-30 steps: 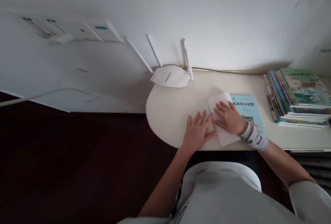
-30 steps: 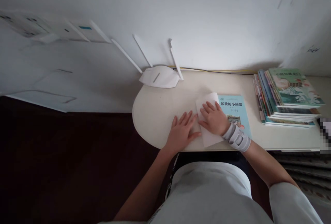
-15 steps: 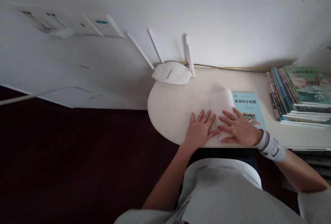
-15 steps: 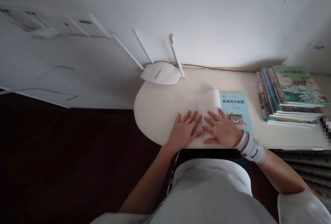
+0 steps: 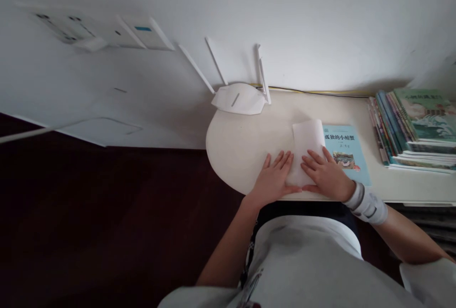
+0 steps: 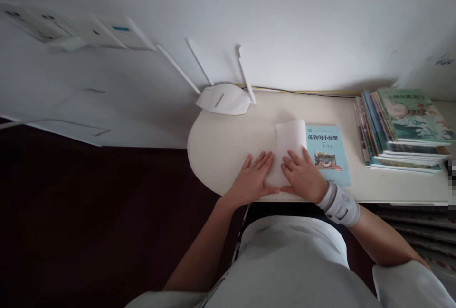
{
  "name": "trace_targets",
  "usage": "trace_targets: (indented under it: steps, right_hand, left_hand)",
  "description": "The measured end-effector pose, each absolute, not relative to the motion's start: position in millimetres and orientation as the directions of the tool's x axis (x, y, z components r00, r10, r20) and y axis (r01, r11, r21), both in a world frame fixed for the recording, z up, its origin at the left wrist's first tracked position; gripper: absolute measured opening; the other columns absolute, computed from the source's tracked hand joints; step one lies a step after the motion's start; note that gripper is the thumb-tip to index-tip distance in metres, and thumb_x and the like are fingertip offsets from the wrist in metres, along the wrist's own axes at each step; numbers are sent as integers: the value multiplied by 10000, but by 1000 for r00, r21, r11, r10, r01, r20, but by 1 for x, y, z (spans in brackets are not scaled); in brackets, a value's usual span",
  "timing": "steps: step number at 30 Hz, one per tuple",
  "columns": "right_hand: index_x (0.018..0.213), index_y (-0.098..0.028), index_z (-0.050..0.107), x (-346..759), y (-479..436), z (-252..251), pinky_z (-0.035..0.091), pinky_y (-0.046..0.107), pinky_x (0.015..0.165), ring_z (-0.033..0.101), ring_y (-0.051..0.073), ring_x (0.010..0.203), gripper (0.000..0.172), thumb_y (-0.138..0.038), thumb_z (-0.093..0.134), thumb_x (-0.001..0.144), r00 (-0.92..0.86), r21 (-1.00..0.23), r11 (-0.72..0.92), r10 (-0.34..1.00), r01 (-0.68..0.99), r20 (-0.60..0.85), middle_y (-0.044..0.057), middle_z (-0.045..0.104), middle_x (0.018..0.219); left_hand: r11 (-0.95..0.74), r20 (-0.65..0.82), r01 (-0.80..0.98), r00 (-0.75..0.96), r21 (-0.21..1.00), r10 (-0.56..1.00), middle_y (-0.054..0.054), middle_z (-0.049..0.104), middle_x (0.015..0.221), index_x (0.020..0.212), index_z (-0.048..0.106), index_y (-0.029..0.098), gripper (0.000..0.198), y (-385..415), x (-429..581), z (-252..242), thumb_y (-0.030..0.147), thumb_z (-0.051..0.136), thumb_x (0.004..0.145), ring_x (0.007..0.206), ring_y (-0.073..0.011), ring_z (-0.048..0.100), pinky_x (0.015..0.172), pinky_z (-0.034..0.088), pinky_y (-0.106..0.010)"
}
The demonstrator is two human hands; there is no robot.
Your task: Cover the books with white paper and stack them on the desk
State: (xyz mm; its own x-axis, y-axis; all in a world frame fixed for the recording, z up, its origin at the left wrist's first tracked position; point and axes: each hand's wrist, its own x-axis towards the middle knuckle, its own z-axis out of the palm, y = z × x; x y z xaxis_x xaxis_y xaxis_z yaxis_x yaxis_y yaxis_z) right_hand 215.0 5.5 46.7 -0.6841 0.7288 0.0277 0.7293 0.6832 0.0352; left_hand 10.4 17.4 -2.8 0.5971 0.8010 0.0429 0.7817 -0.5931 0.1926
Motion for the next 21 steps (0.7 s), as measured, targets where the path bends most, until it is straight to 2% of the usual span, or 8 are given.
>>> trace_targets:
  steps: [10,17,21]
  right_hand:
    - [1187,-132,573,208,1,40,211,579,1060,355,314,1276,467,-431,553,829,-594,28,593,801,804,78,128,511,1303]
    - [1223,-141,546,206,-3,33,276,607,1004,331,324,1293,468,-408,547,839,-548,4,550,832,835,93,155,472,1334]
    - [1243,-138,530,205,-3,26,242,607,1021,302,323,1311,498,-440,522,847,-541,-15,549,828,836,149,159,428,1369]
  left_hand:
    - [-578,-1,790,590,204,807,-163,255,1474,1426,178,117,915,17,12,2,692,415,754,1373,-265,196,1107,72,-492]
    - [-592,11,781,602,199,798,-163,266,1470,1427,174,129,914,18,10,1,696,415,751,1371,-264,205,1105,82,-493]
    - [-586,11,782,598,211,802,-165,265,1470,1421,194,125,915,17,10,1,714,389,749,1369,-267,210,1103,85,-496]
